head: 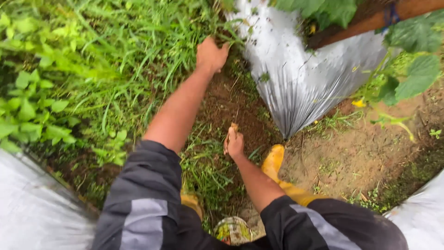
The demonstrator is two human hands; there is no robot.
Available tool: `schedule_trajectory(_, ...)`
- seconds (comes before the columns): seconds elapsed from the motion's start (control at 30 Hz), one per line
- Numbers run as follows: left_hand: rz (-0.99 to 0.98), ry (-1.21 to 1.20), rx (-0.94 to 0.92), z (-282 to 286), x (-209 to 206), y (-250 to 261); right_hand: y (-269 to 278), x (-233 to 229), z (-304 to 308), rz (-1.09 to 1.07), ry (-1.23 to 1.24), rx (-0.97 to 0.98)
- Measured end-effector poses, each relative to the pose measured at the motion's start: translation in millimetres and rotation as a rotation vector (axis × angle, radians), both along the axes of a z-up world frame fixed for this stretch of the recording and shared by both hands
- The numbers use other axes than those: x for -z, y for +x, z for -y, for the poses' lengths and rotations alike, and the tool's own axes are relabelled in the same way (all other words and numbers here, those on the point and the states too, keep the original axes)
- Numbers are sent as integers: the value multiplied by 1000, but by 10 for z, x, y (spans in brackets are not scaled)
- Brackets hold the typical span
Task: The person uses a small hand hoe to loosen soil and remove weeds from a garden bed covered with plastic mulch. They pull out the uprooted weeds by hand and discard them, occasionally adjusting the plastic sheeting around the plants.
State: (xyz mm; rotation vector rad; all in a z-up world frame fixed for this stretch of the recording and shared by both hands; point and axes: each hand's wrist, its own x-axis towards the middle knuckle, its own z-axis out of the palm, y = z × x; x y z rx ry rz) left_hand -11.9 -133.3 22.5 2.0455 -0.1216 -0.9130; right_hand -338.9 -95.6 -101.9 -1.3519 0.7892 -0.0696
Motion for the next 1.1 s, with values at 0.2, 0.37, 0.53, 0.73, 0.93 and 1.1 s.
schedule_trajectory(0.2, 313, 273, -217, 140, 337, -168, 63, 32, 0, -46, -13, 35)
schedule_trajectory(0.37, 375, 277, -116, 145, 449, -153, 42, 136, -43, -92, 15, 121)
schedule_trajectory(0.53, 326, 203, -83, 127, 535, -79, 7, 199, -61, -98, 11, 135)
schedule_trajectory(0.73, 94, 198, -46, 74, 543, 98, 7, 244, -66, -98, 3, 146)
schedule_trajectory(0.93, 19, 195, 78, -72, 367, 152, 31, 164, -73, -59, 28, 132)
schedule_trajectory(1.1, -18, 48, 65, -214, 187, 87, 20, 173, -60, -57, 18, 124)
